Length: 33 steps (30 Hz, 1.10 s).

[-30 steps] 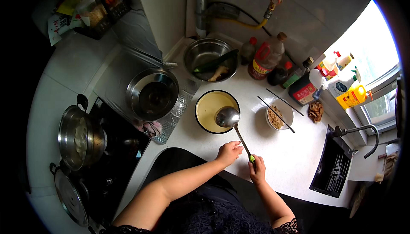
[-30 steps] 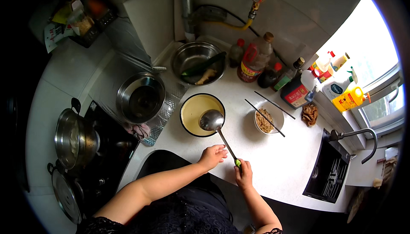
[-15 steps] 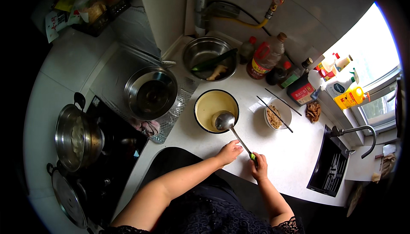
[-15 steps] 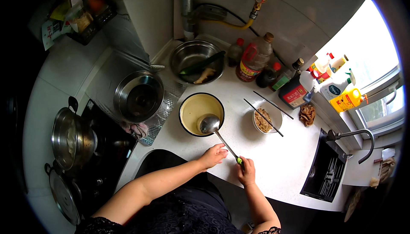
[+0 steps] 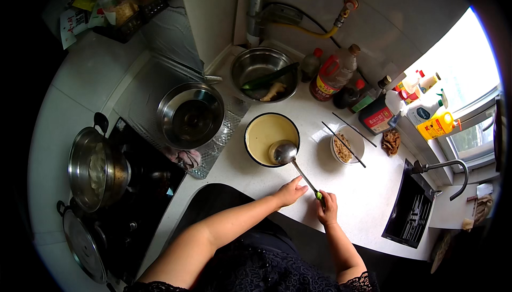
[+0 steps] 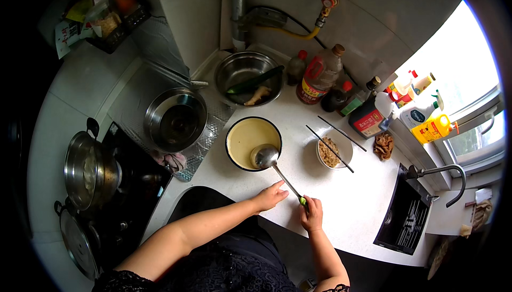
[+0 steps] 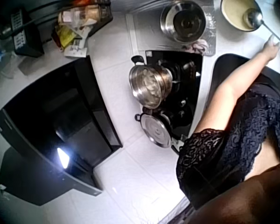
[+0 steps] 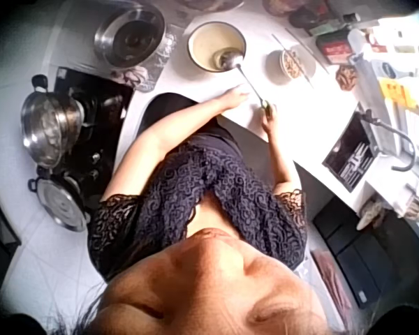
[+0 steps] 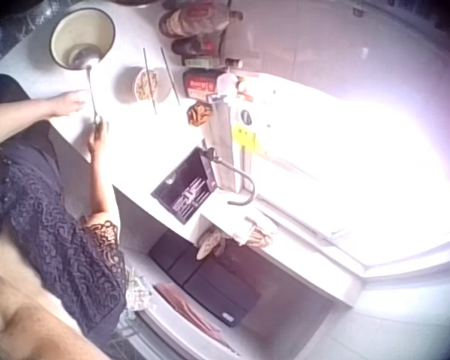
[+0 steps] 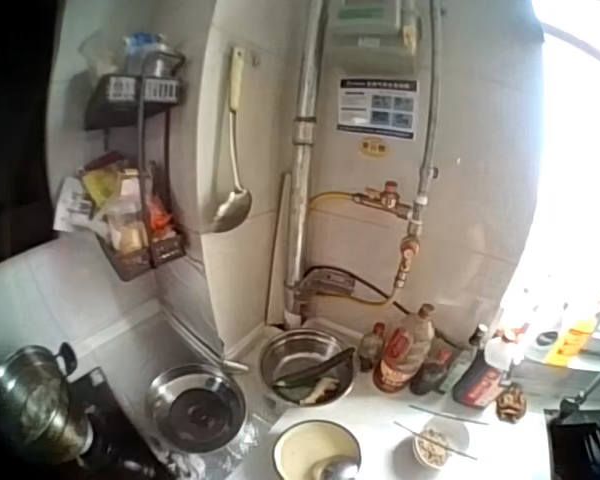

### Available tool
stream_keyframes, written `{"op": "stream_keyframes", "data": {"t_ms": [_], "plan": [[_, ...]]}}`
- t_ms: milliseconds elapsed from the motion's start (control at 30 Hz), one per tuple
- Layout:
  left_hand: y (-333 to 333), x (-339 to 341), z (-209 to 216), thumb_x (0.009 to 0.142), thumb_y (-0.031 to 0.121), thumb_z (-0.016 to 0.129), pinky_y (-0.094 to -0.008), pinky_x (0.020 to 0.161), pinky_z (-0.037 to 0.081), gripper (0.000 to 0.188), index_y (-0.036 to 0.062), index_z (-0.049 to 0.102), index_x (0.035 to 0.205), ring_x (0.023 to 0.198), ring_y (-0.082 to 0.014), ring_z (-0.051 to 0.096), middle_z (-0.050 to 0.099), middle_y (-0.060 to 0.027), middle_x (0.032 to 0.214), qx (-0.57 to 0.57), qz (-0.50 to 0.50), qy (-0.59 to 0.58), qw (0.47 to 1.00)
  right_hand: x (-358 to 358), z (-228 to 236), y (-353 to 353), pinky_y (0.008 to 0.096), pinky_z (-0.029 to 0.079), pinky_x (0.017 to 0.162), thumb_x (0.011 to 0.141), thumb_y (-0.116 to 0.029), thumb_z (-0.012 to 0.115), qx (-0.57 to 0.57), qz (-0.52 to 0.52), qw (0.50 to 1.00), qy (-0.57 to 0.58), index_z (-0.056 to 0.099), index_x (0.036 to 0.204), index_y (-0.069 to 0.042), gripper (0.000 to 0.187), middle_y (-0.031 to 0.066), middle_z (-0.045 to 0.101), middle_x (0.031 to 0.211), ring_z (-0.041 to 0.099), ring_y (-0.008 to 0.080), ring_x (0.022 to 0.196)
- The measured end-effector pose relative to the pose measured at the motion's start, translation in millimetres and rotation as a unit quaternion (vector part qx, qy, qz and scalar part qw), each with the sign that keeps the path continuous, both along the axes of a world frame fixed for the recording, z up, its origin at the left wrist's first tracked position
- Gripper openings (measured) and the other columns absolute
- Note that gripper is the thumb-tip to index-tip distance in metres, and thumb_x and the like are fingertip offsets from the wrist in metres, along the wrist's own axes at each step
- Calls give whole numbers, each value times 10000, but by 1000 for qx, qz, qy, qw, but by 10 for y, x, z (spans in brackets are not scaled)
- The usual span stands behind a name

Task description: The person stirs dumplings in a pot on the stove, covers it, and then wipes the stovetop and surrounding counter with a cloth. They then ladle soup into a bowl and continue wiping the counter and wall before rinsing the cloth at the sink.

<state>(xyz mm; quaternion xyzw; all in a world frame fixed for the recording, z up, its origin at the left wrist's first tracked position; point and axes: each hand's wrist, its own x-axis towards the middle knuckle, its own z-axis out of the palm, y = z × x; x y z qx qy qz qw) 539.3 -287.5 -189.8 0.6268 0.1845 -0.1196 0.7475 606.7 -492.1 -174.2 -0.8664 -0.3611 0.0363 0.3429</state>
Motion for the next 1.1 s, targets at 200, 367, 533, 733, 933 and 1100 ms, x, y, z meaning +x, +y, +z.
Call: {"op": "stream_keyframes", "data": {"t_ms": [200, 367, 533, 733, 933, 1100], "plan": [[43, -21, 15, 921, 392, 535, -335, 866, 454, 689, 10, 263, 1426, 986, -216, 599, 636, -168, 1080, -1, -14, 7, 1000, -18, -20, 1, 376, 452, 802, 743, -25, 599, -8, -7, 1000, -25, 566, 1155, -40, 414, 158, 555, 979, 540, 315, 902], [149, -77, -15, 943, 355, 525, -245, 603, 405, 720, 68, 133, 1475, 739, -75, 444, 545, -21, 906, -21, -5, 4, 1000, -35, 6, 35, 375, 455, 804, 712, -29, 625, -22, -23, 999, -37, 550, 1179, -49, 473, 156, 547, 980, 538, 310, 902], [212, -67, 16, 932, 383, 534, -263, 630, 423, 748, 81, 122, 1479, 784, -91, 465, 555, -33, 962, -25, 3, 0, 1000, -32, 37, 69, 372, 458, 794, 678, -21, 642, -29, -25, 998, -40, 544, 1180, -55, 512, 148, 543, 968, 539, 298, 891], [277, -52, 50, 920, 410, 540, -316, 769, 436, 759, 95, 133, 1478, 939, -157, 517, 576, -101, 1099, -9, 18, 28, 999, -24, 10, 63, 366, 465, 782, 664, -30, 653, -34, -23, 997, -58, 545, 1175, -52, 523, 146, 544, 974, 537, 292, 888], [386, -143, 342, 920, 379, 546, -344, 930, 418, 729, 71, 173, 1467, 1056, -222, 562, 599, -168, 1151, -17, 68, 47, 996, -54, 96, 187, 407, 439, 837, 655, -72, 656, -12, -28, 997, -69, 554, 1162, -46, 518, 164, 540, 1014, 518, 328, 953], [562, -369, 433, 921, 376, 546, -314, 769, 460, 675, 99, 229, 1449, 979, -152, 551, 576, -87, 1145, -48, 111, 79, 990, -266, 460, 839, 420, 431, 863, 628, -26, 659, 83, 58, 982, -162, 565, 1138, -35, 519, 170, 518, 1065, 508, 333, 992]]}}
